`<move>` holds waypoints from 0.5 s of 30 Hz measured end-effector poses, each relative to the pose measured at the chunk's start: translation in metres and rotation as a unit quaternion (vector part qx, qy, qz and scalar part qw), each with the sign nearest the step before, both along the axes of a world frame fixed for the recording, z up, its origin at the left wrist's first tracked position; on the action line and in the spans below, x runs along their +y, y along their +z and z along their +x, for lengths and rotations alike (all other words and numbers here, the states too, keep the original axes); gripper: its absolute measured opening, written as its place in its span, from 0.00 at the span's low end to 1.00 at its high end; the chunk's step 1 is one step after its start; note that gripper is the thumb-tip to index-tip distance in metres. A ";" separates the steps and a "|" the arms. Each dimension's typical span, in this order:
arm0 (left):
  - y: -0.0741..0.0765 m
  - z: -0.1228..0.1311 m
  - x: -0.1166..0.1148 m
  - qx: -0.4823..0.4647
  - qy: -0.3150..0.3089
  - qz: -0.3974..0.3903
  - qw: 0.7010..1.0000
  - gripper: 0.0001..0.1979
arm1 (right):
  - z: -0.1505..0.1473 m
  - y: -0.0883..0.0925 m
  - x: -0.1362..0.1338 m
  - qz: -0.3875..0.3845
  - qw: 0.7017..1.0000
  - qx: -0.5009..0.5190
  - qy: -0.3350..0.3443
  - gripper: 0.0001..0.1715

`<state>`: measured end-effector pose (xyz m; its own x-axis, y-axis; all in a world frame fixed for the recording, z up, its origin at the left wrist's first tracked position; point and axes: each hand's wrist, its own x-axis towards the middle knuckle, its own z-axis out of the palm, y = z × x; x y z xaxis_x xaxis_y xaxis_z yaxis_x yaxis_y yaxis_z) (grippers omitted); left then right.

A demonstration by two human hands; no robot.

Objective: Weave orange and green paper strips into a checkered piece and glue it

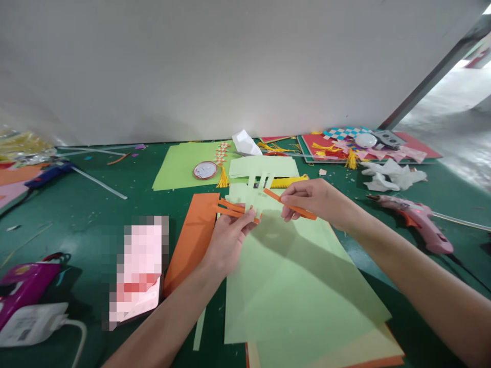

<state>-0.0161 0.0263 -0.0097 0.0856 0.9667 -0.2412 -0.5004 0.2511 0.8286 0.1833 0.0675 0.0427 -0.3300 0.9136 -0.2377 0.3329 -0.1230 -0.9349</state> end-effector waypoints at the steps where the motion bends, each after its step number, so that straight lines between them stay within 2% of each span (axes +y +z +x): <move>1: 0.000 0.000 0.000 0.001 -0.001 0.001 1.000 0.07 | 0.000 -0.001 0.000 -0.006 1.000 -0.002 -0.001 0.12; 7: -0.002 0.001 0.001 0.003 0.001 -0.001 1.000 0.07 | 0.000 -0.004 0.001 -0.024 1.000 -0.009 0.011 0.11; 15: -0.001 0.002 0.001 0.000 0.011 -0.011 1.000 0.08 | -0.001 0.002 -0.001 -0.017 1.000 0.005 0.014 0.09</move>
